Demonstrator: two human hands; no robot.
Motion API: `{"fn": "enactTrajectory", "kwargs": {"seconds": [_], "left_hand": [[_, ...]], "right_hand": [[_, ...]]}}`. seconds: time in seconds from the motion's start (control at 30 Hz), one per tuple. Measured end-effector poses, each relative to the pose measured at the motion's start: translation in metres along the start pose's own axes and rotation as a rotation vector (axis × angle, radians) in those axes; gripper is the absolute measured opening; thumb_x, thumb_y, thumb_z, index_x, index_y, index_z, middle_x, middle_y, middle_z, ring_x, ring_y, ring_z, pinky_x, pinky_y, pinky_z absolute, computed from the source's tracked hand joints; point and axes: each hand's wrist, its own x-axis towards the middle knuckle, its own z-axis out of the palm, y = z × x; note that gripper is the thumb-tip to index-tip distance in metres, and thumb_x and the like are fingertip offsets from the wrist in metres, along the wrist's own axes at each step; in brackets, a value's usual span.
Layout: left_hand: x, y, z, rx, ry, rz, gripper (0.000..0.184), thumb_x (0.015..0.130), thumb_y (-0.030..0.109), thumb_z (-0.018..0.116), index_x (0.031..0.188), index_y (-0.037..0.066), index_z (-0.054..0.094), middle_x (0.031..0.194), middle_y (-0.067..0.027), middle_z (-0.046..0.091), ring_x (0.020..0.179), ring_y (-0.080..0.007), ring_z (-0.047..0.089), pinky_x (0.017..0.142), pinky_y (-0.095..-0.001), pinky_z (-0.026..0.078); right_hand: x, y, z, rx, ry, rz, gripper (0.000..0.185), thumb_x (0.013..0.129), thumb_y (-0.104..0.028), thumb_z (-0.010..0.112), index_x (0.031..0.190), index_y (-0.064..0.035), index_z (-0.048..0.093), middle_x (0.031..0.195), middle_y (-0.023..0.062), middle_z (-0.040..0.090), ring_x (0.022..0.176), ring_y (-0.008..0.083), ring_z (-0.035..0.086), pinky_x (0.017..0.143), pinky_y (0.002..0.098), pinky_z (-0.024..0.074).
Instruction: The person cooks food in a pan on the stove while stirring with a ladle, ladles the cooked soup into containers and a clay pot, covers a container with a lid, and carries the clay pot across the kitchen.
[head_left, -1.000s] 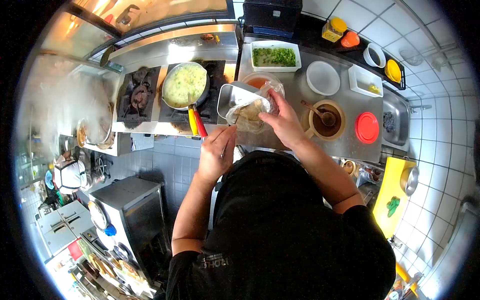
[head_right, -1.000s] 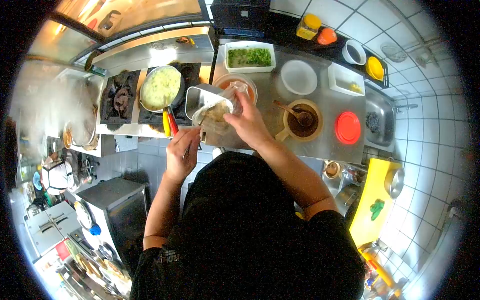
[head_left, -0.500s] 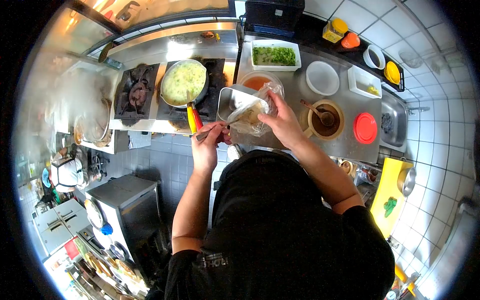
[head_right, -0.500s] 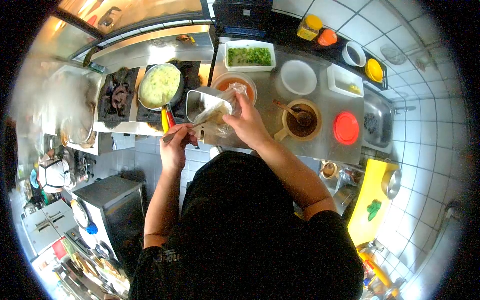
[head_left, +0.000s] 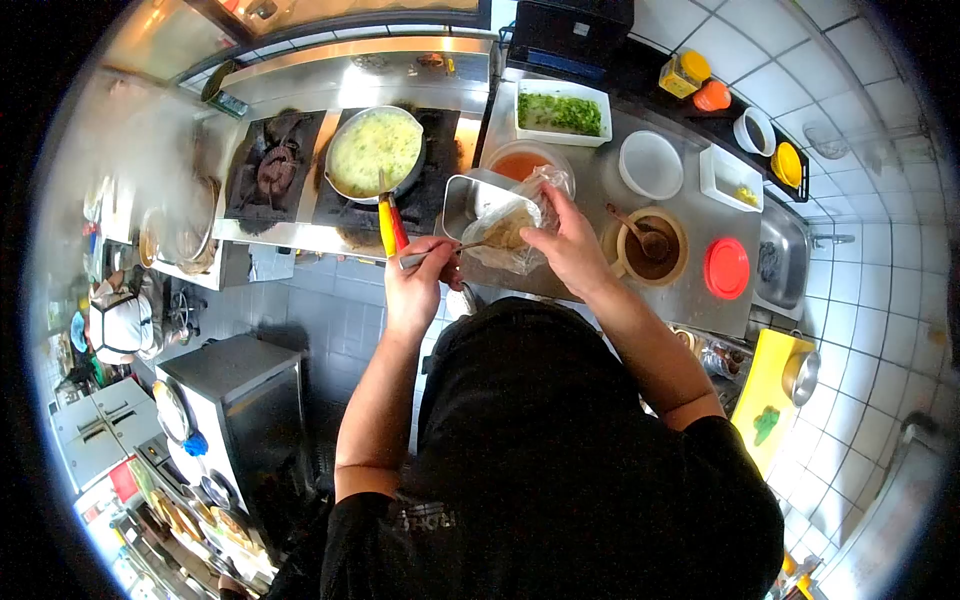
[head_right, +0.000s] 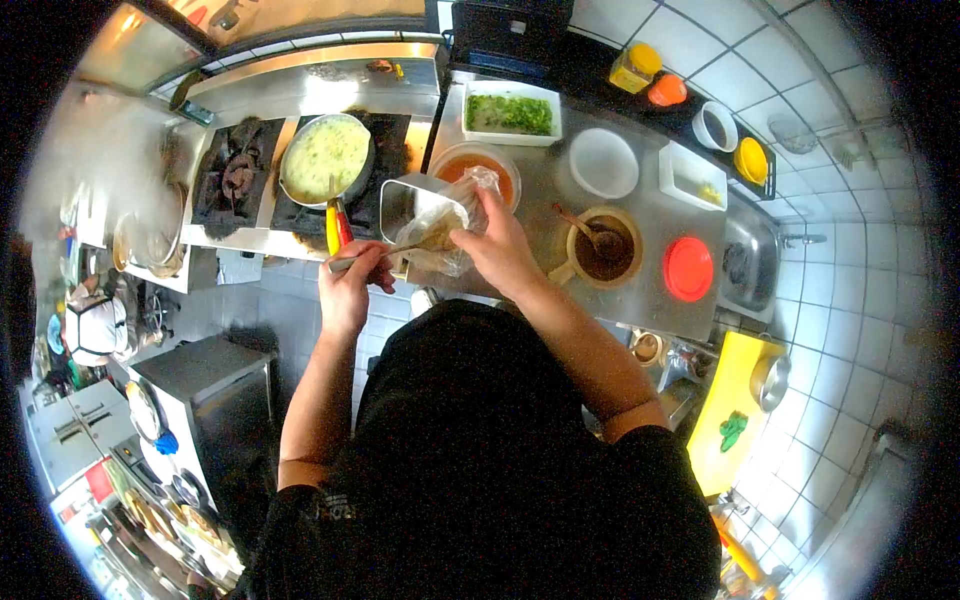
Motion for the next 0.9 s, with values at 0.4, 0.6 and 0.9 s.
{"fn": "enactTrajectory", "kwargs": {"seconds": [0.4,0.6,0.9], "left_hand": [[0.015,-0.023,-0.005,-0.408,0.025,-0.163,0.02,0.094,0.012,0.059,0.101,-0.005,0.063,0.079,-0.0123,0.065,0.062,-0.0214,0.063,0.058,-0.0335,0.055],[0.011,-0.027,-0.004,-0.468,-0.005,-0.126,0.022,0.096,0.012,0.058,0.106,-0.007,0.064,0.084,-0.015,0.068,0.068,-0.0237,0.066,0.063,-0.0346,0.056],[0.004,-0.026,-0.015,-0.456,0.019,-0.068,0.023,0.096,0.012,0.057,0.108,-0.007,0.064,0.086,-0.0142,0.067,0.072,-0.0238,0.064,0.066,-0.0348,0.054]], "right_hand": [[0.001,0.003,0.007,0.122,-0.005,0.015,0.069,0.083,-0.005,0.07,0.144,0.0033,0.04,0.137,0.0162,0.053,0.126,0.0228,0.051,0.108,0.0338,0.0386],[-0.001,-0.002,0.011,0.261,-0.039,0.066,0.071,0.084,-0.003,0.069,0.146,0.0038,0.036,0.137,0.0142,0.051,0.125,0.0215,0.051,0.105,0.0339,0.0425],[-0.001,-0.004,0.011,0.399,-0.029,0.138,0.069,0.086,-0.003,0.069,0.146,0.0049,0.036,0.138,0.0141,0.049,0.123,0.0219,0.052,0.102,0.0339,0.0453]]}}
